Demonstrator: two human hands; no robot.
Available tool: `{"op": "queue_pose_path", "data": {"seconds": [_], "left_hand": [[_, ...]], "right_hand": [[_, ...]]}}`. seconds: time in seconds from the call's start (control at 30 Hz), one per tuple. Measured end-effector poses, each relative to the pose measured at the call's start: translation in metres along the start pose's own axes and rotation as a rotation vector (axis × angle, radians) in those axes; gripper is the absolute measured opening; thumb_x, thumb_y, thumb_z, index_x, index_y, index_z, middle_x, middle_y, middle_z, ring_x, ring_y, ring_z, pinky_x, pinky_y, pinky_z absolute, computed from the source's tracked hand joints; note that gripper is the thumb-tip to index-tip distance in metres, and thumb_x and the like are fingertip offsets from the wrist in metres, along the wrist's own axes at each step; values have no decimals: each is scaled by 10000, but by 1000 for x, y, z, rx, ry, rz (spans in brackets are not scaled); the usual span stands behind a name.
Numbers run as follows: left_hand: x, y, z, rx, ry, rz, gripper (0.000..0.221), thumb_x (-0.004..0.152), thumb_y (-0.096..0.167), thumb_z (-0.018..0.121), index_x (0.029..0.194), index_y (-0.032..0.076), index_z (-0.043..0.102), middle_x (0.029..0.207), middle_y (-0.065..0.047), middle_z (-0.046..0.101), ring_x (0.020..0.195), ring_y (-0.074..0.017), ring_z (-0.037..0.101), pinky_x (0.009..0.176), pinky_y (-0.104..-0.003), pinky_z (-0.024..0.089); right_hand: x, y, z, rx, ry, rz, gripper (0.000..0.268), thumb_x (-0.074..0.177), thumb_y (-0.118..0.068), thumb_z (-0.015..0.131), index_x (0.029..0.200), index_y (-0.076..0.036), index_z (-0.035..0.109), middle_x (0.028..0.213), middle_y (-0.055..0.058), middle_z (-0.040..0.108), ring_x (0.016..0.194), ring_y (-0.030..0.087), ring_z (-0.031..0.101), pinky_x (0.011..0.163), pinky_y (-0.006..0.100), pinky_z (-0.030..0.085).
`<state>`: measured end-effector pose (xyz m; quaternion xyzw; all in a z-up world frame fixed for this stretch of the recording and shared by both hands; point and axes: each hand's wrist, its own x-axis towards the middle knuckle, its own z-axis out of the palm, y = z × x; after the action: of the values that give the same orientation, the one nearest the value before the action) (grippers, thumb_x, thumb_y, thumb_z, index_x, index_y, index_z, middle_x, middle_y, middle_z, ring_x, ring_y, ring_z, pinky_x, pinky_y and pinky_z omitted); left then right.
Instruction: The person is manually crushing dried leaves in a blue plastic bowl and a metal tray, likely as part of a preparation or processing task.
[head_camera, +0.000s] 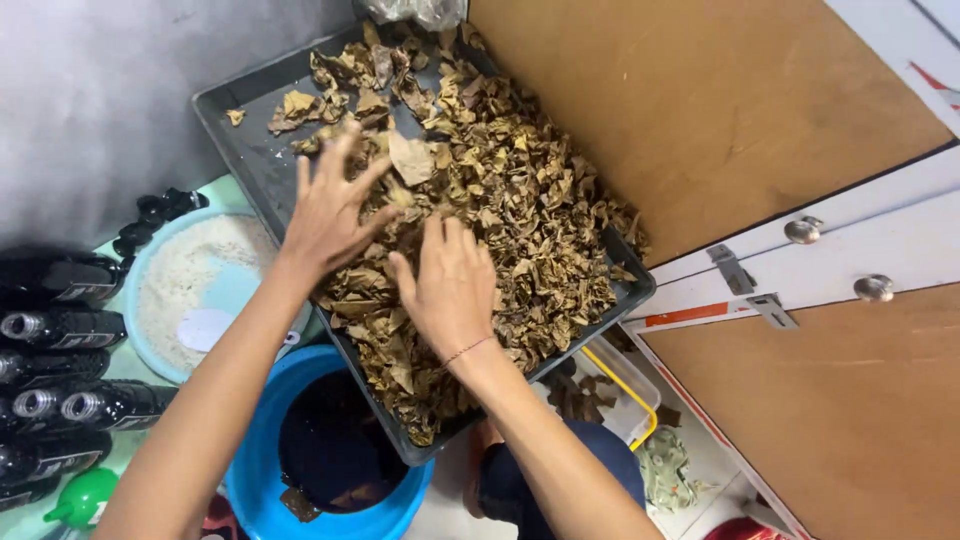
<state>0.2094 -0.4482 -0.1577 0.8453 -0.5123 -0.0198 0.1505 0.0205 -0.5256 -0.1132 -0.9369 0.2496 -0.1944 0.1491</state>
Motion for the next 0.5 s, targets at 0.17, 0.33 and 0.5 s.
{"op": "queue_pose_path", "data": {"seconds": [0.17,0.33,0.5], "left_hand": [[19,-5,-13,-51,369,-203,1090,905,855,0,1374,-24,442,1612,-319,230,1476,-608,258,1126,-840,85],[74,-35,-2,-128,243,-228,827,1001,588,466,1549,-6,294,1670,-281,108,1516,-518,213,1197,-686,80],[139,-33,17,-82,80,-165,952,925,758,354,1639,144,211,1720,-179,138,1575,-424,138,1210,-695,26]], "right_hand": [[1,-16,-1,67,102,-69,287,954,-264,672,1052,6,675,849,92,645,638,137,517,525,236,435],[10,-32,-11,244,193,-41,174,979,-174,643,874,-38,670,694,52,609,518,110,430,419,225,331],[18,-45,-21,424,229,-65,215,1045,-103,525,854,-60,613,649,25,545,495,125,380,444,268,282]]}}
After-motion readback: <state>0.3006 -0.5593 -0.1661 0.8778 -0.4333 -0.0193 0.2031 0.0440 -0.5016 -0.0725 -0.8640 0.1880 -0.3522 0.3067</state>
